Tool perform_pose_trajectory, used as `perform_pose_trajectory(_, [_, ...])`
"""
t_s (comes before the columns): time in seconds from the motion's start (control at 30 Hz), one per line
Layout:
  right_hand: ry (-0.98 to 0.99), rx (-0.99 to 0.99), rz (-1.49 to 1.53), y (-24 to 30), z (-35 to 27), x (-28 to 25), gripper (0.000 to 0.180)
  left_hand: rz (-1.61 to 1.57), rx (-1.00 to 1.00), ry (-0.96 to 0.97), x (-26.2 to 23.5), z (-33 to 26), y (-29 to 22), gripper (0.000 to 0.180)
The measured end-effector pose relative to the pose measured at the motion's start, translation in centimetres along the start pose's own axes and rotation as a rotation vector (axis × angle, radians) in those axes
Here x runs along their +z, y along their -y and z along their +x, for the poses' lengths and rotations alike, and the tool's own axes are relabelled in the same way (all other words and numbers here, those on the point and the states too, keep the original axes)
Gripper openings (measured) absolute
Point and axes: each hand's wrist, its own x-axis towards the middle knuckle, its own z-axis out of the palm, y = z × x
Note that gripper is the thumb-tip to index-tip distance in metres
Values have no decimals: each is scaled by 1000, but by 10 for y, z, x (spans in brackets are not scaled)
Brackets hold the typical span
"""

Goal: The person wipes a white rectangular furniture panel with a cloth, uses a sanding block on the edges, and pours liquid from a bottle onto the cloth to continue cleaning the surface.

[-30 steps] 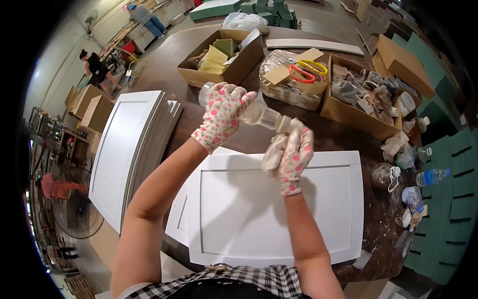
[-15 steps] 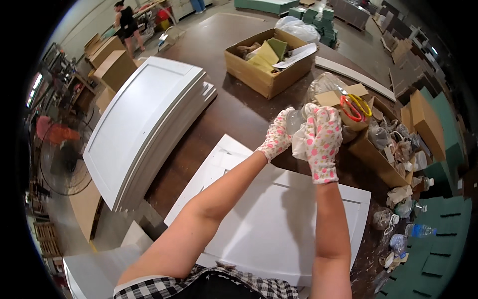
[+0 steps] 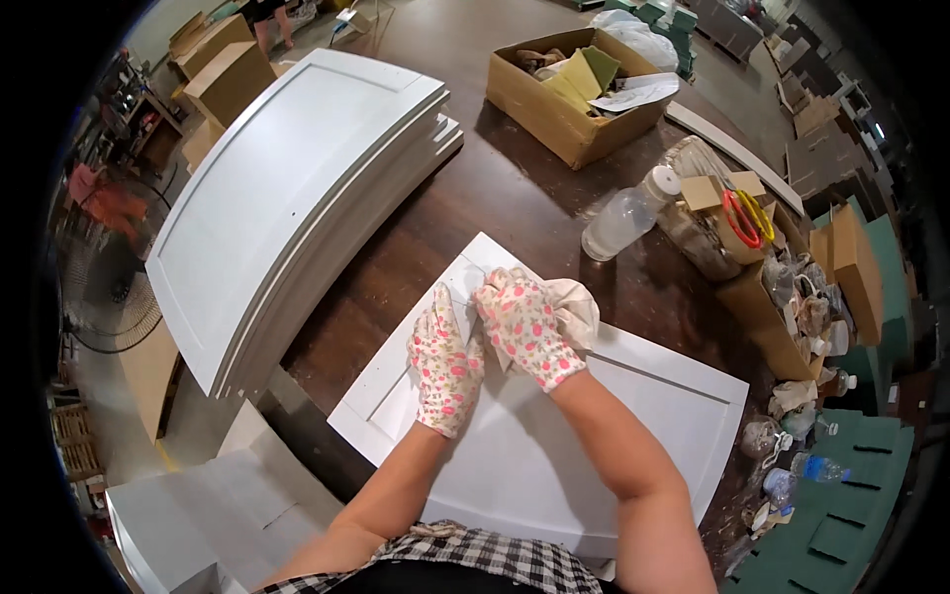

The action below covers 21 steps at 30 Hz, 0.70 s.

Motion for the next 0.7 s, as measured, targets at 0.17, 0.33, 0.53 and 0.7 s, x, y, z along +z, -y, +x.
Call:
perform_pose_trajectory(0.17, [40, 10, -46, 3, 31, 5, 8, -164, -53, -3, -3, 7, -4, 68])
perform_pose_trajectory(0.33, [40, -2, -35, -9, 10, 9, 10, -100, -14, -22, -5, 2, 4, 69])
perform_pose_trajectory(0.53, [-116, -37, -35, -6, 28, 5, 9, -257, -111, 148, -12, 10, -8, 74])
perform_pose_trajectory(0.7, [41, 61, 14, -9, 7, -4, 15, -157, 48, -100, -9, 2, -4, 69])
